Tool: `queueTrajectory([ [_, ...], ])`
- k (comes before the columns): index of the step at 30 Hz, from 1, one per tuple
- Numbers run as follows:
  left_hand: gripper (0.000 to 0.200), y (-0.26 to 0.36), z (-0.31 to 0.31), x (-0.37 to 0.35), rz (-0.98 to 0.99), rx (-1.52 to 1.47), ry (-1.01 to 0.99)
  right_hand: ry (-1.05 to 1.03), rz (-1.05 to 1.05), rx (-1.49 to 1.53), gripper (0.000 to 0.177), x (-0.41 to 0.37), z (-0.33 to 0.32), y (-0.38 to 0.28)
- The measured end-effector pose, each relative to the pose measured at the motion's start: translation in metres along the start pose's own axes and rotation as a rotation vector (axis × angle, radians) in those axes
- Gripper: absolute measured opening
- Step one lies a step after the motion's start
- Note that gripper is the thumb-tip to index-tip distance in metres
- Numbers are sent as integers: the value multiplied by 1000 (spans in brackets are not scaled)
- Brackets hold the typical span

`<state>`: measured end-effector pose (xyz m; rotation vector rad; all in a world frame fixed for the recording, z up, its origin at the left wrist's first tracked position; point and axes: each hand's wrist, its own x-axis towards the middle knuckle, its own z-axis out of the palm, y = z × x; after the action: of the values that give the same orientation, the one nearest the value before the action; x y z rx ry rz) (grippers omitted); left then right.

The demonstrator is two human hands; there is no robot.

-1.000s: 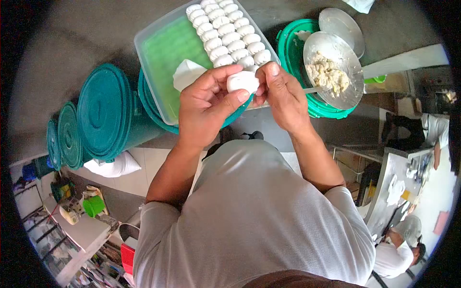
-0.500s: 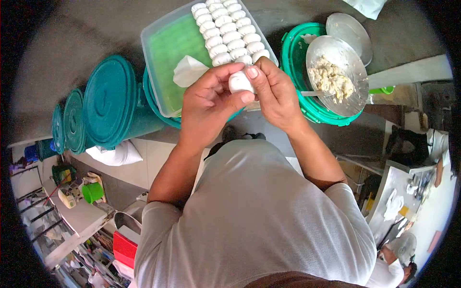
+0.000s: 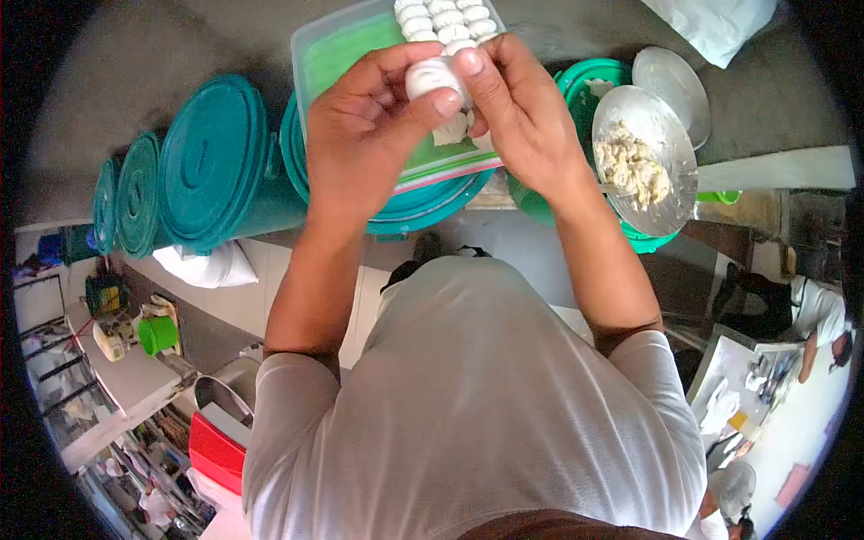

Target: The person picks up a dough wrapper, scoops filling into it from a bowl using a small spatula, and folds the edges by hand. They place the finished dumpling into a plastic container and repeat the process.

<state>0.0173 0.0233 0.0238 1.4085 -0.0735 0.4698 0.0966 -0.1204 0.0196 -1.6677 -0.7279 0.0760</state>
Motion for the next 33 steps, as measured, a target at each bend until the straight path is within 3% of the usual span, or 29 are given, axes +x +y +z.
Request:
queueTrajectory([
  [3,37,-1,-17,-2,13,16,76,-68,12,120,40,7,-2,4],
  [5,38,-2,-32,-6,-79,158,112,-176,50,-8,40,16,-17,7],
  [7,38,-8,-43,-13,-139,145,69,-241,-267,-629,51,20,-24,13],
  [8,39,-11,-46,-16,-196,132,21,-353,-189,-731,77,24,-25,19],
  [9,39,-13,-46,-18,-196,130,21,-353,-188,-733,77,26,-22,25],
  [11,39,-16,-45,-20,-137,500,-98,-416,-248,-943,86,28,-12,37],
  [14,35,-25,-44,-23,-152,558,-74,-558,-220,-1059,92,33,1,45],
  [18,35,-37,-48,-24,-168,559,-134,-548,-219,-1113,91,34,9,50],
  [24,34,-46,-38,-24,-219,660,-155,-513,-213,-921,85,39,-16,62],
  [27,34,-48,-33,-20,-123,741,-214,-442,-279,-876,85,43,-25,73],
  [29,36,-45,-28,-16,-73,831,-303,-416,-279,-805,74,43,-25,77],
  [33,40,-50,-25,-14,-79,906,-378,-393,-251,-780,67,42,-25,78],
])
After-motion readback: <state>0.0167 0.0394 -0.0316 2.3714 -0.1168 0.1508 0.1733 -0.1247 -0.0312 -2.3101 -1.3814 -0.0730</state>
